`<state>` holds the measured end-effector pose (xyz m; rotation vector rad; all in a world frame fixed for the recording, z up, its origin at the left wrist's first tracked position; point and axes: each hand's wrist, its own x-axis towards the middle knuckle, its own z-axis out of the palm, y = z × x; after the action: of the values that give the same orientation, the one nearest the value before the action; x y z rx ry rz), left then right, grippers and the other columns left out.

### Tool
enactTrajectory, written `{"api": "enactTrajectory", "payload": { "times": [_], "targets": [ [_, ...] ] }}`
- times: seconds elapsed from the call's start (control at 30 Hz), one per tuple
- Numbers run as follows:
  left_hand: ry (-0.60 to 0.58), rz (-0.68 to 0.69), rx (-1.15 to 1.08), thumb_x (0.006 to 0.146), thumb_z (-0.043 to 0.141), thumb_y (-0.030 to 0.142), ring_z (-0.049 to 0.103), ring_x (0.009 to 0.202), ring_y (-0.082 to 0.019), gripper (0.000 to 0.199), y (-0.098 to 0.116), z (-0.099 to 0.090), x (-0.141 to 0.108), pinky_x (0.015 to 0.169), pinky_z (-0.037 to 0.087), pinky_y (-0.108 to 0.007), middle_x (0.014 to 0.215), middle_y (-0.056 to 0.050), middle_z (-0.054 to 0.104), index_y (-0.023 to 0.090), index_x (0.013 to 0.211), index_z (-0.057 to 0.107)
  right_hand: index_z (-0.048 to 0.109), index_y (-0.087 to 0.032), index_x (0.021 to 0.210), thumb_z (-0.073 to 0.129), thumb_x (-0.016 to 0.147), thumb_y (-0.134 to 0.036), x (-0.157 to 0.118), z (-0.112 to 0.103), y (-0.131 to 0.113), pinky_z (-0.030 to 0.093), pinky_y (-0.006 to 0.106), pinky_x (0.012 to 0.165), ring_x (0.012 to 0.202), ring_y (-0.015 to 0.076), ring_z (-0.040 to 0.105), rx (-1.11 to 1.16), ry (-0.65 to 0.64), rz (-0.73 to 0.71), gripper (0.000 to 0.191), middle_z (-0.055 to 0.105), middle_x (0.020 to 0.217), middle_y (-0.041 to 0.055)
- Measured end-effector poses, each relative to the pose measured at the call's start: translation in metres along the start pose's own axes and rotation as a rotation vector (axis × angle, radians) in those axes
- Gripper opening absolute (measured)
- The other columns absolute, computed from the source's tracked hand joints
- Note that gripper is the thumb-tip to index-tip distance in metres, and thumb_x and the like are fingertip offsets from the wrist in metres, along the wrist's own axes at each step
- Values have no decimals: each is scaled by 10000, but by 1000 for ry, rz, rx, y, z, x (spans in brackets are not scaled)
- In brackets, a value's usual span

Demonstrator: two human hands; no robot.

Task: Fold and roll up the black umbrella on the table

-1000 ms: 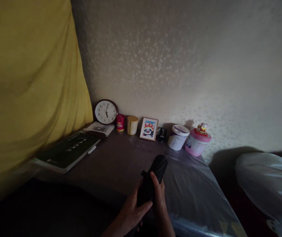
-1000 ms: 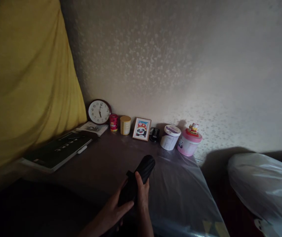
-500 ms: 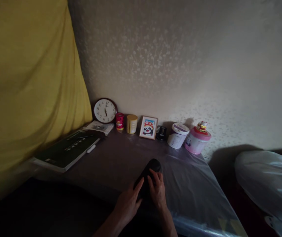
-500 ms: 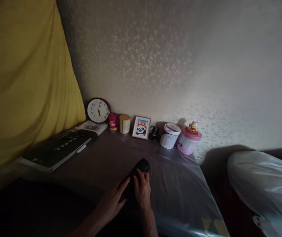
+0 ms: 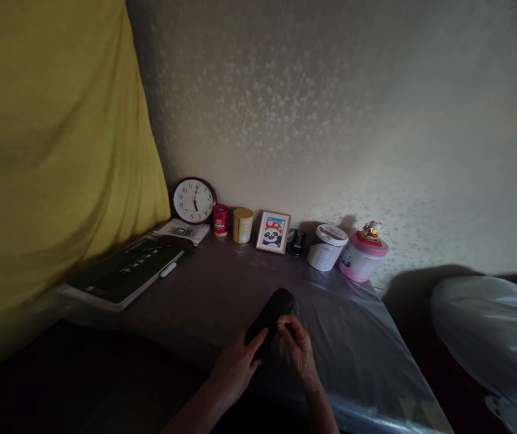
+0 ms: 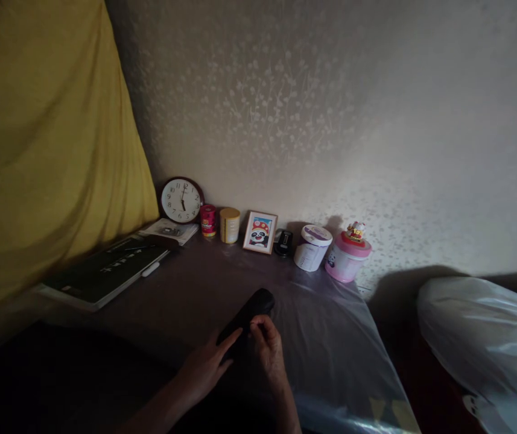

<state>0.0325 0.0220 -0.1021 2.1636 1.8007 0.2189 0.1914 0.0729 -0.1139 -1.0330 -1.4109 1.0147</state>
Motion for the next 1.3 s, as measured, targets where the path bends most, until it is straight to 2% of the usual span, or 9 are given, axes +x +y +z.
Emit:
{"api": "enactTrajectory", "payload": {
  "times": [0.27,0.43,0.53,0.67,0.77,0.97,1.07,1.17,1.3],
  "targets": [
    [32,-7,58,834,452,191,646,885,-231,611,1,11,-2,746,510,-356,1308,-134,453,363,1375,224,611,-204,768,521,779,-260,31,16,-5,433,234,636,673,129,549,-334,-231,-40,106,581,729,-5],
    [49,-1,-21,828,455,221,603,1011,-249,614,-3,15,-6,836,482,-363,1385,-171,379,235,1393,217,618,-216,680,559,707,-196,42,31,-6,433,257,645,673,144,558,-656,-182,-133,68,584,723,11],
    [21,-9,-56,820,467,203,599,1025,-241,677,-7,11,-13,852,474,-358,1415,-168,333,262,1409,139,610,-210,661,576,715,-266,43,33,-5,440,252,599,628,137,557,-536,-140,-99,85,581,700,9],
    [57,16,-129,826,466,205,584,1049,-226,731,-17,11,-26,862,474,-343,1418,-144,326,295,1414,41,625,-173,795,552,741,-460,43,18,-3,422,233,462,479,118,520,-148,-31,123,301,549,564,-22],
    [114,29,-171,812,474,184,474,1196,-234,756,-24,15,-33,924,442,-338,1466,-113,241,312,1411,32,636,-151,843,594,704,-475,43,5,-5,439,233,475,510,118,545,-88,68,137,355,622,667,18],
    [242,66,-81,746,504,127,313,1308,-283,800,-24,16,-36,1013,349,-457,1511,-89,118,312,1405,89,652,-201,926,494,770,-304,42,12,-17,485,282,734,813,167,616,-239,-168,-53,245,680,892,40],
    [239,101,-26,716,476,77,262,1332,-276,820,-21,14,-33,1041,309,-478,1504,-81,163,285,1408,90,656,-218,969,473,704,-179,39,22,-19,474,298,770,789,157,609,-414,-294,-137,325,681,902,25],
    [237,146,5,704,414,28,246,1340,-262,822,-20,17,-29,1053,295,-481,1493,-81,203,263,1413,71,665,-227,971,462,649,-121,36,27,-15,468,301,769,784,157,600,-493,-319,-187,395,676,883,21],
    [254,181,24,710,338,-8,281,1328,-240,833,-22,25,-25,1049,311,-468,1468,-81,274,260,1415,-16,683,-221,882,468,676,-164,32,22,-15,468,285,754,797,159,598,-278,-269,-108,303,663,816,12]
  ]
}}
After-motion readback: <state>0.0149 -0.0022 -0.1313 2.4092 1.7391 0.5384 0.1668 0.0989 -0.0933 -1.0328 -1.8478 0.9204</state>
